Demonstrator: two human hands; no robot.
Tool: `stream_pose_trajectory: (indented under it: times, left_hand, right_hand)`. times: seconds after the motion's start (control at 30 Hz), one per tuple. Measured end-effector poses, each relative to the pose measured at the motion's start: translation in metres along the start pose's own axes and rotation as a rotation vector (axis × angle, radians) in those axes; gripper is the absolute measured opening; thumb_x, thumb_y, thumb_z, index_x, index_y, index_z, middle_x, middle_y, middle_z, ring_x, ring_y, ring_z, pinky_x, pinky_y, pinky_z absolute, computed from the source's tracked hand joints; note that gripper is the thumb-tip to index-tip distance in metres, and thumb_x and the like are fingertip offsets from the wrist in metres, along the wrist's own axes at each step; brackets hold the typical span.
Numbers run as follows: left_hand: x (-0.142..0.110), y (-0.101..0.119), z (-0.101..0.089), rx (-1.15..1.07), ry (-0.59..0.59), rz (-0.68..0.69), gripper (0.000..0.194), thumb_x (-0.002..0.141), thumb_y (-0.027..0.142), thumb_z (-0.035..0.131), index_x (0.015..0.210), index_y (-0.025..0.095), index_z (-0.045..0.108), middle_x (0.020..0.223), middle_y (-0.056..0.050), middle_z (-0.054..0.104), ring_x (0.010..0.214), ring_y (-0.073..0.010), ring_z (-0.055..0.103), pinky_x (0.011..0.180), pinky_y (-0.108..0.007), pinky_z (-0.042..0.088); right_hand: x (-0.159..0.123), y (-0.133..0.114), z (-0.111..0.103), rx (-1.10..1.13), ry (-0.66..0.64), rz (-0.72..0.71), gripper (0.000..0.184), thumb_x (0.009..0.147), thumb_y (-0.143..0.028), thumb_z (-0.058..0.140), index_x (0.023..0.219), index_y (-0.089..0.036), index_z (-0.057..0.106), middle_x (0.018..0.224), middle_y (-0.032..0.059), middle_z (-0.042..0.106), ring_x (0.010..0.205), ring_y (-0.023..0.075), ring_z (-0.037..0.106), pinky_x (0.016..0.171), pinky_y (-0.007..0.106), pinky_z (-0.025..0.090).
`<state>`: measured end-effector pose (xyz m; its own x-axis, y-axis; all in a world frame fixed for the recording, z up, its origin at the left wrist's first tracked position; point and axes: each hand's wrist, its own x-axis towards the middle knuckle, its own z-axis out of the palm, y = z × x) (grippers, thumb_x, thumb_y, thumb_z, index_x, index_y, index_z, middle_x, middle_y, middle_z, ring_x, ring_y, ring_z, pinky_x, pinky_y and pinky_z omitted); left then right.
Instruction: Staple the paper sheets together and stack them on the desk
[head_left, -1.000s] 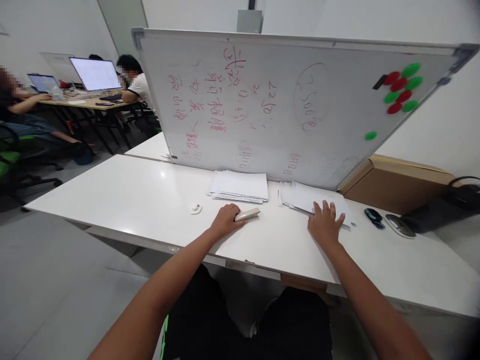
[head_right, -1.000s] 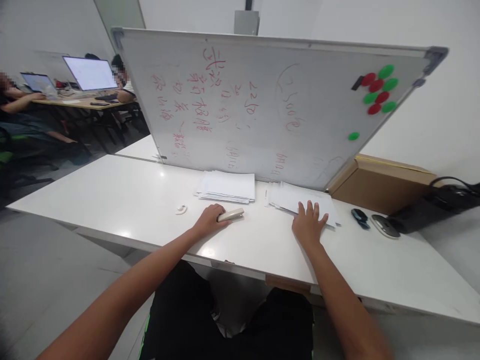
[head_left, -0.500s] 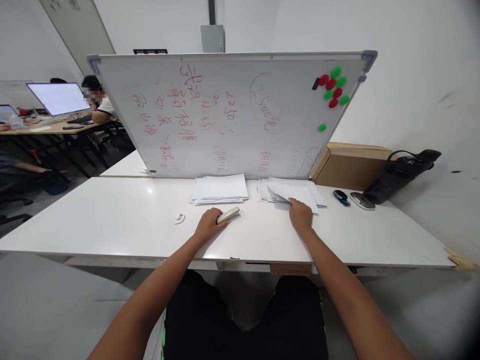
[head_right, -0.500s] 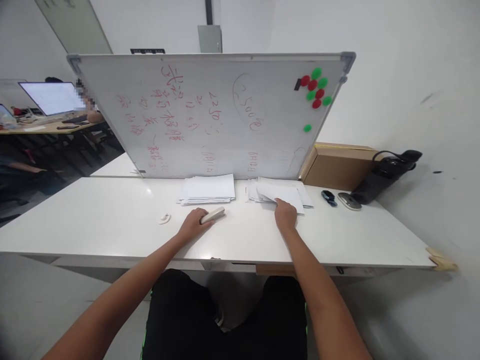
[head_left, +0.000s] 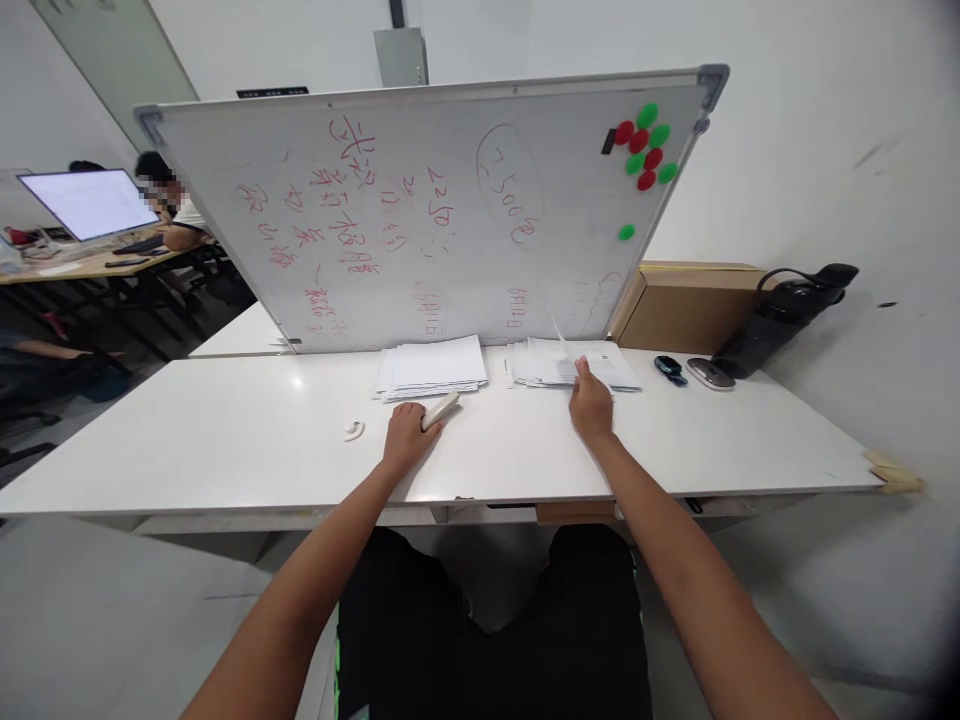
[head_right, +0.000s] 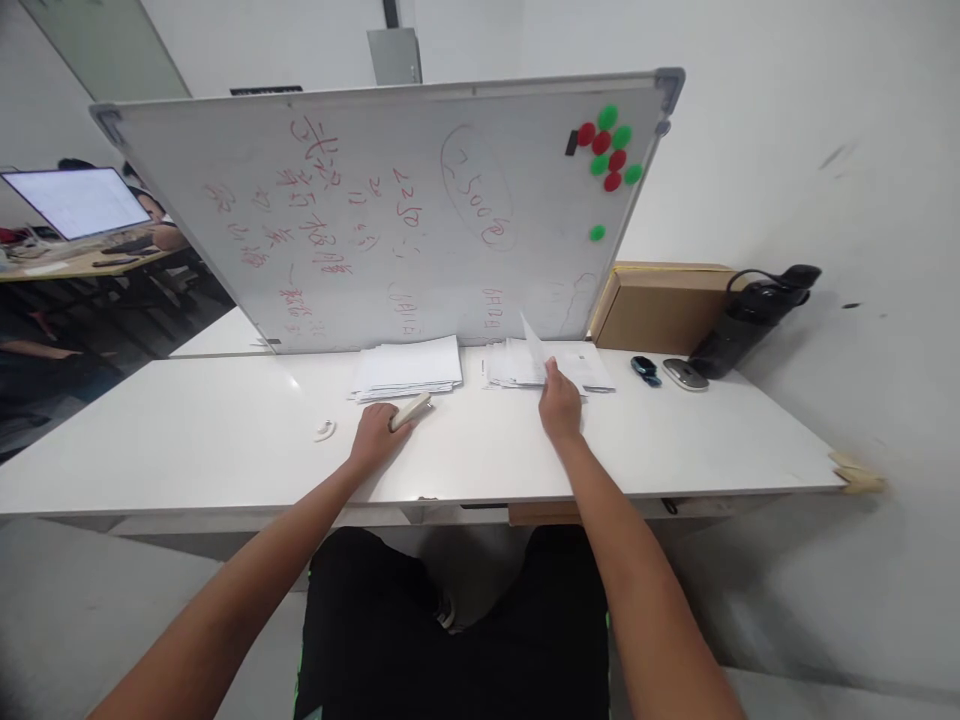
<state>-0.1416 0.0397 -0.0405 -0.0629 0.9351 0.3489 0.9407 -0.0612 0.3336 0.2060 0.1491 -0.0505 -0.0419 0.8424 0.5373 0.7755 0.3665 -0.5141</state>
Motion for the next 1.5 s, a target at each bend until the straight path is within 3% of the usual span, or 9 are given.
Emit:
stream_pose_trajectory:
  times: [0.13, 0.27, 0.5, 0.63, 0.73, 0.87, 1.03, 1.23, 1.5]
  left_hand:
    - [-0.002, 0.000, 0.002, 0.019, 0.078, -0.015, 0.022, 0.082, 0.041, 0.057, 0.087, 0.021, 0.054, 0.098, -0.009, 0.059, 0.102, -0.0287, 0.049, 0.086, -0.039, 0.040]
    - [-0.004, 0.000, 0.004, 0.057, 0.085, -0.057, 0.020, 0.083, 0.041, 0.056, 0.084, 0.021, 0.054, 0.098, -0.011, 0.059, 0.103, -0.0305, 0.049, 0.086, -0.041, 0.041]
    - [-0.006, 0.001, 0.002, 0.081, 0.093, -0.054, 0.026, 0.085, 0.043, 0.055, 0.096, 0.020, 0.055, 0.102, -0.011, 0.059, 0.107, -0.0301, 0.048, 0.090, -0.042, 0.040]
    - [-0.016, 0.019, -0.007, 0.081, 0.155, 0.148, 0.037, 0.091, 0.039, 0.049, 0.121, 0.016, 0.049, 0.138, -0.013, 0.042, 0.133, -0.0289, 0.029, 0.108, -0.044, 0.025]
    - [-0.028, 0.034, -0.009, 0.057, -0.036, 0.406, 0.036, 0.092, 0.038, 0.047, 0.124, 0.021, 0.052, 0.143, -0.009, 0.042, 0.138, -0.0280, 0.024, 0.111, -0.046, 0.021]
    - [-0.036, 0.040, -0.005, 0.023, -0.311, 0.627, 0.040, 0.093, 0.044, 0.043, 0.129, 0.029, 0.053, 0.140, -0.006, 0.049, 0.131, -0.0288, 0.039, 0.104, -0.045, 0.032]
    - [-0.035, 0.038, -0.001, 0.084, -0.313, 0.640, 0.048, 0.096, 0.048, 0.030, 0.138, 0.029, 0.045, 0.147, -0.005, 0.040, 0.133, -0.0298, 0.037, 0.103, -0.046, 0.033]
    - [-0.037, 0.040, -0.001, 0.114, -0.306, 0.586, 0.050, 0.097, 0.050, 0.027, 0.139, 0.029, 0.045, 0.150, -0.005, 0.035, 0.137, -0.0291, 0.032, 0.106, -0.045, 0.032]
    - [-0.033, 0.038, -0.003, 0.072, -0.373, 0.513, 0.053, 0.095, 0.055, 0.026, 0.142, 0.033, 0.039, 0.152, -0.004, 0.032, 0.137, -0.0284, 0.031, 0.107, -0.045, 0.028]
  right_hand:
    - [-0.018, -0.033, -0.007, -0.016, -0.143, -0.145, 0.050, 0.092, -0.011, 0.026, 0.141, -0.007, 0.034, 0.148, 0.0145, 0.035, 0.138, 0.0175, 0.030, 0.113, 0.036, 0.022]
    - [-0.070, -0.076, -0.017, -0.058, -0.277, -0.264, 0.055, 0.087, -0.006, 0.027, 0.140, -0.012, 0.039, 0.147, 0.0117, 0.038, 0.138, 0.0200, 0.032, 0.115, 0.044, 0.017]
    - [-0.141, -0.099, -0.034, -0.386, -0.499, -0.220, 0.055, 0.083, -0.006, 0.032, 0.136, -0.009, 0.045, 0.138, 0.0189, 0.049, 0.128, 0.0299, 0.046, 0.101, 0.046, 0.039]
    - [-0.150, -0.103, -0.035, -0.406, -0.456, -0.213, 0.046, 0.093, -0.023, 0.031, 0.135, -0.012, 0.048, 0.139, 0.0192, 0.047, 0.129, 0.0318, 0.044, 0.100, 0.049, 0.037]
    - [-0.150, -0.104, -0.039, -0.381, -0.461, -0.254, 0.055, 0.094, -0.045, 0.033, 0.134, -0.011, 0.049, 0.141, 0.0216, 0.044, 0.130, 0.0362, 0.040, 0.100, 0.052, 0.035]
    - [-0.129, -0.093, -0.053, -0.311, -0.522, -0.360, 0.053, 0.095, -0.045, 0.032, 0.136, -0.014, 0.047, 0.134, 0.0157, 0.053, 0.121, 0.0298, 0.050, 0.095, 0.042, 0.042]
    - [-0.060, -0.065, -0.062, -0.330, -0.438, -0.340, 0.047, 0.095, -0.026, 0.030, 0.139, -0.011, 0.041, 0.130, 0.0151, 0.057, 0.113, 0.0277, 0.054, 0.092, 0.041, 0.043]
    - [0.012, -0.022, -0.030, -0.572, -0.450, -0.130, 0.050, 0.091, -0.013, 0.030, 0.140, -0.012, 0.038, 0.142, 0.0156, 0.044, 0.127, 0.0260, 0.043, 0.095, 0.039, 0.041]
    - [0.033, -0.007, 0.014, -0.766, -0.509, -0.205, 0.046, 0.084, -0.002, 0.033, 0.126, -0.006, 0.051, 0.137, 0.0230, 0.047, 0.124, 0.0272, 0.048, 0.089, 0.039, 0.042]
